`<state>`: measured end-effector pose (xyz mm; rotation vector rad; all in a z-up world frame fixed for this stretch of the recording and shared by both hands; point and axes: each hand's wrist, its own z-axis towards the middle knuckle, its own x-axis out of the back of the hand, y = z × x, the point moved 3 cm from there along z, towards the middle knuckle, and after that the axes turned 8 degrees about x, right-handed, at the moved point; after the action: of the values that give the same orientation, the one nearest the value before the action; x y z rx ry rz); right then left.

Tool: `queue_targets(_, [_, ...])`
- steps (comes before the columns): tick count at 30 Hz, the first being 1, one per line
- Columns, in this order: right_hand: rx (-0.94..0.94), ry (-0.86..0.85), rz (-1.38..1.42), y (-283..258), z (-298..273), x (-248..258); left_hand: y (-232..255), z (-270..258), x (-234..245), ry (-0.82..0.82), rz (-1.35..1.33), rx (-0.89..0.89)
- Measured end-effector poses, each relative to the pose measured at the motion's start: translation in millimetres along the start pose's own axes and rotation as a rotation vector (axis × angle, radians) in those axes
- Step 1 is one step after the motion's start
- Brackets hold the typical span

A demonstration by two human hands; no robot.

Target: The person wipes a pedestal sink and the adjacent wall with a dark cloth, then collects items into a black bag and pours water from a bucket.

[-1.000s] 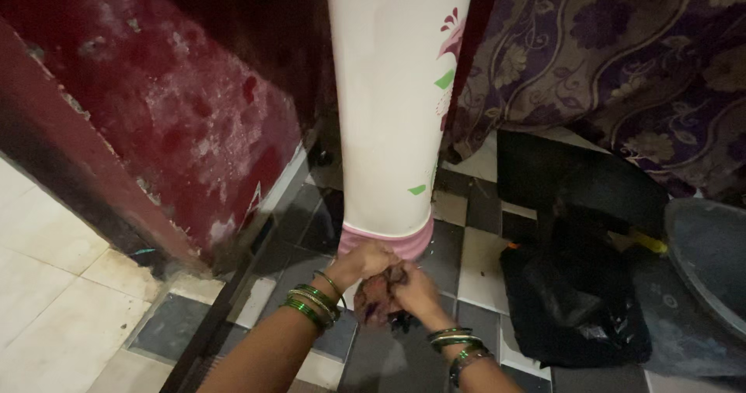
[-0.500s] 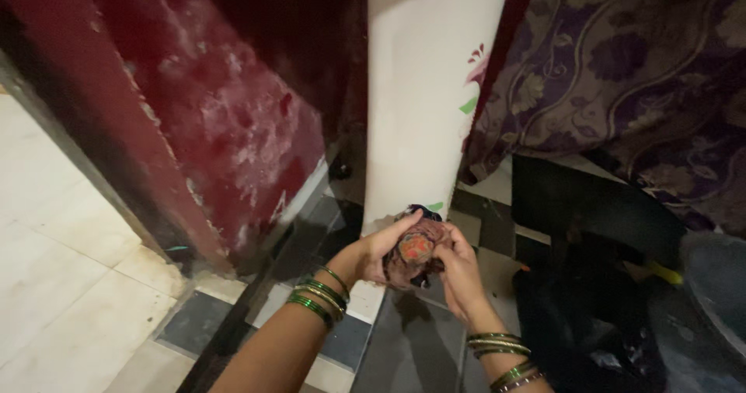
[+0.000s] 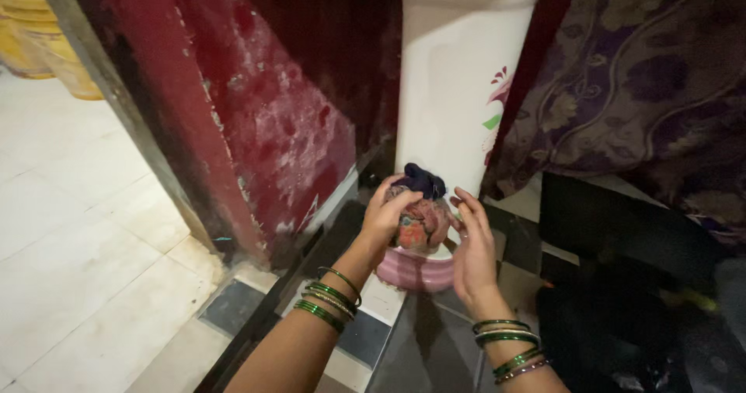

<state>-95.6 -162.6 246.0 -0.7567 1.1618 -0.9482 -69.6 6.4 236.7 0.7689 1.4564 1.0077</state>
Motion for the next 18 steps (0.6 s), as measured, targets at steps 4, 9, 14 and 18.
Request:
queue_targets(4, [0.069, 0.007, -0.022, 10, 4, -23, 15, -14, -5, -0.039, 0.067, -0.054])
queue_targets(9, [0.146, -0.129, 0.054, 13, 12, -52, 29, -14, -14, -0.087, -0.063, -0.134])
queue_targets(14, [0.263, -0.334, -0.287, -1, 16, -68, 40, 1, -12, 0.051, -0.15, -0.05])
queue_targets(18, [0.482, -0.379, -0.593, -19, 20, -74, 38, 5, -18, -0.034, -0.24, 0.014])
